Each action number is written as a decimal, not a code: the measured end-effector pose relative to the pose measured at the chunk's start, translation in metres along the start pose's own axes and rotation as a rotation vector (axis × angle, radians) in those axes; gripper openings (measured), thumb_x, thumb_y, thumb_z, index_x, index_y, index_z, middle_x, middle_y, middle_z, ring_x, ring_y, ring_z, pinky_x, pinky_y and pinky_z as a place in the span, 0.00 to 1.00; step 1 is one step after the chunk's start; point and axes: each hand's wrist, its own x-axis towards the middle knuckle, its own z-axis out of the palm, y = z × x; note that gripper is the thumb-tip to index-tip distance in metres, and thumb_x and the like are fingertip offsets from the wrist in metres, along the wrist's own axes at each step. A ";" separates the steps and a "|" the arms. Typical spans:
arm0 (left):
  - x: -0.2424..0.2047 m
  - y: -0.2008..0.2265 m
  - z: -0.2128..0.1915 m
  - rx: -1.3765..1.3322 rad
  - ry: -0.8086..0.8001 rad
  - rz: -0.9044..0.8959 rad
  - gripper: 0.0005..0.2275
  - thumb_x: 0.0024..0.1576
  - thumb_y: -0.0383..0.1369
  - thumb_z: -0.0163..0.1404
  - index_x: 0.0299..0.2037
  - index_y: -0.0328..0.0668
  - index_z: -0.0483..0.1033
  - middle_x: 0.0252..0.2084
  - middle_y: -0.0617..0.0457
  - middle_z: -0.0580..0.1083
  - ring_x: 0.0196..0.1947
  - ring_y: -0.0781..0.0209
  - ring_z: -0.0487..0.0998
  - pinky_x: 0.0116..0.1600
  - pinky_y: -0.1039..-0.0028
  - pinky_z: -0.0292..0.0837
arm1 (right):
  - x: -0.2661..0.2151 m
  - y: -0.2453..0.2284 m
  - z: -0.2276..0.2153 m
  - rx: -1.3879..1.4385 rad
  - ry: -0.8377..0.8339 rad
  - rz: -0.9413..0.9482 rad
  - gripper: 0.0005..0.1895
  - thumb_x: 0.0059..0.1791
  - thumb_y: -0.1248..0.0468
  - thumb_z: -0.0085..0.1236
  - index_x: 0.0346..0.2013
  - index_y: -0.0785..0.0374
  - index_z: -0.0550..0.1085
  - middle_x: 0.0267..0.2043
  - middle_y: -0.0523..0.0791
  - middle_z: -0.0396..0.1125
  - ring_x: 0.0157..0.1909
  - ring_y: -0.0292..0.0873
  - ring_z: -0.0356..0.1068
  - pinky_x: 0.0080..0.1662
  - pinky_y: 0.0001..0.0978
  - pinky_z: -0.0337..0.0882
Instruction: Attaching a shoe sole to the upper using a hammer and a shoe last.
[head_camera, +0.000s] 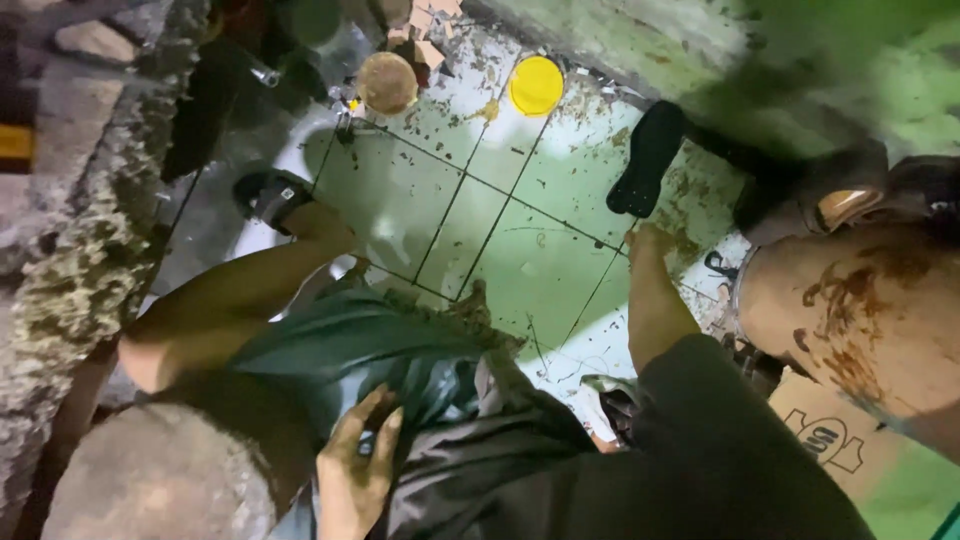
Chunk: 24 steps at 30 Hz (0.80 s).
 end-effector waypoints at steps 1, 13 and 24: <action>-0.001 -0.005 0.000 -0.027 -0.010 0.058 0.14 0.55 0.34 0.55 0.49 0.41 0.80 0.49 0.49 0.81 0.51 0.60 0.81 0.60 0.71 0.71 | 0.039 -0.008 0.000 0.651 0.106 0.202 0.35 0.58 0.47 0.33 0.75 0.55 0.39 0.78 0.44 0.34 0.75 0.52 0.42 0.68 0.46 0.53; -0.034 0.008 -0.068 -0.259 0.093 0.316 0.15 0.58 0.36 0.53 0.51 0.37 0.77 0.51 0.48 0.80 0.51 0.57 0.81 0.59 0.72 0.71 | -0.414 -0.091 -0.258 1.838 1.311 -0.649 0.35 0.45 0.41 0.53 0.60 0.60 0.70 0.58 0.48 0.67 0.56 0.45 0.68 0.57 0.35 0.68; -0.068 -0.046 -0.113 -0.589 0.264 0.158 0.14 0.55 0.36 0.57 0.50 0.41 0.81 0.44 0.54 0.84 0.46 0.69 0.84 0.53 0.79 0.75 | -0.794 -0.068 -0.307 0.250 2.886 -1.151 0.07 0.49 0.86 0.59 0.34 0.78 0.71 0.34 0.58 0.72 0.33 0.51 0.75 0.34 0.31 0.77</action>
